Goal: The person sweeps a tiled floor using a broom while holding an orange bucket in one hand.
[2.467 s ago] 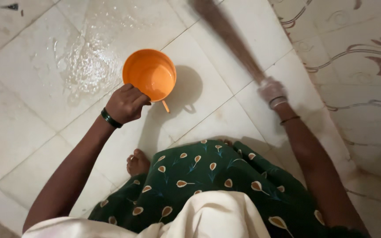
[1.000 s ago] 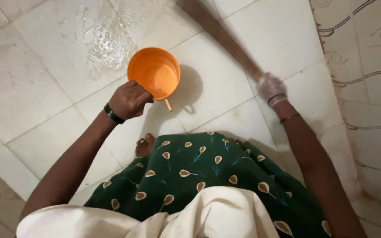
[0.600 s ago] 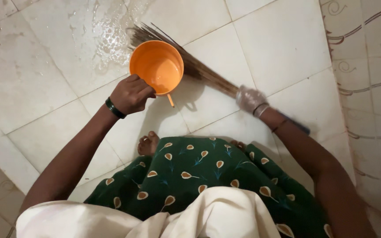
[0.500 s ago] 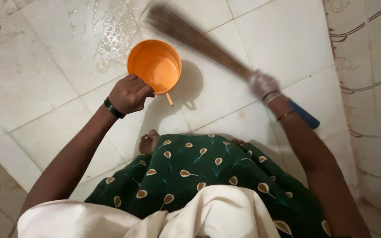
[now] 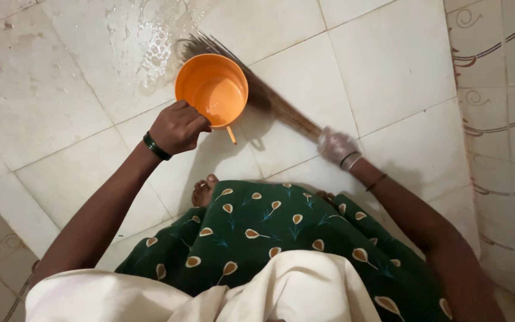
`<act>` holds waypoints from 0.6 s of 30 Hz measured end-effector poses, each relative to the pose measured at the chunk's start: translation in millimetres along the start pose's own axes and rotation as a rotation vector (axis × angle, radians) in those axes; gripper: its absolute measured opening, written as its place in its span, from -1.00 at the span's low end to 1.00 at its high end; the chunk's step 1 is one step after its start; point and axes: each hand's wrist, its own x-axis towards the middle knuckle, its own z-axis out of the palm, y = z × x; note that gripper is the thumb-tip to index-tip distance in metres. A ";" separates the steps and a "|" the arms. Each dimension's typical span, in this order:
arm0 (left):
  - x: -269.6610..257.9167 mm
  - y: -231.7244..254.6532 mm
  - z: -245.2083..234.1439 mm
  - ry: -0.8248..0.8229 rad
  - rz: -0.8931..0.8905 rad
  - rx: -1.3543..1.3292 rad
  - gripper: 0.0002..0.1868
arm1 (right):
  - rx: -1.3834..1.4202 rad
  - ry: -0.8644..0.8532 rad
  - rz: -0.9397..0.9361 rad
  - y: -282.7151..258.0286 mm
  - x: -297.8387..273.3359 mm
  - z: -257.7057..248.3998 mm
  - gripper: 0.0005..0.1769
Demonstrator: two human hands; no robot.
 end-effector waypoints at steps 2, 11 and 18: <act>-4.7 2.5 -1.7 -0.006 -0.017 0.003 -0.80 | 0.062 0.143 0.124 15.5 8.0 -30.4 -0.56; -36.9 12.1 -13.6 0.026 -0.121 0.019 -0.79 | 0.108 0.301 0.074 23.5 21.7 -51.7 -0.53; -51.7 14.0 -19.0 -0.015 -0.147 0.014 -0.79 | -0.174 0.145 -0.126 -27.6 14.8 -47.7 -0.55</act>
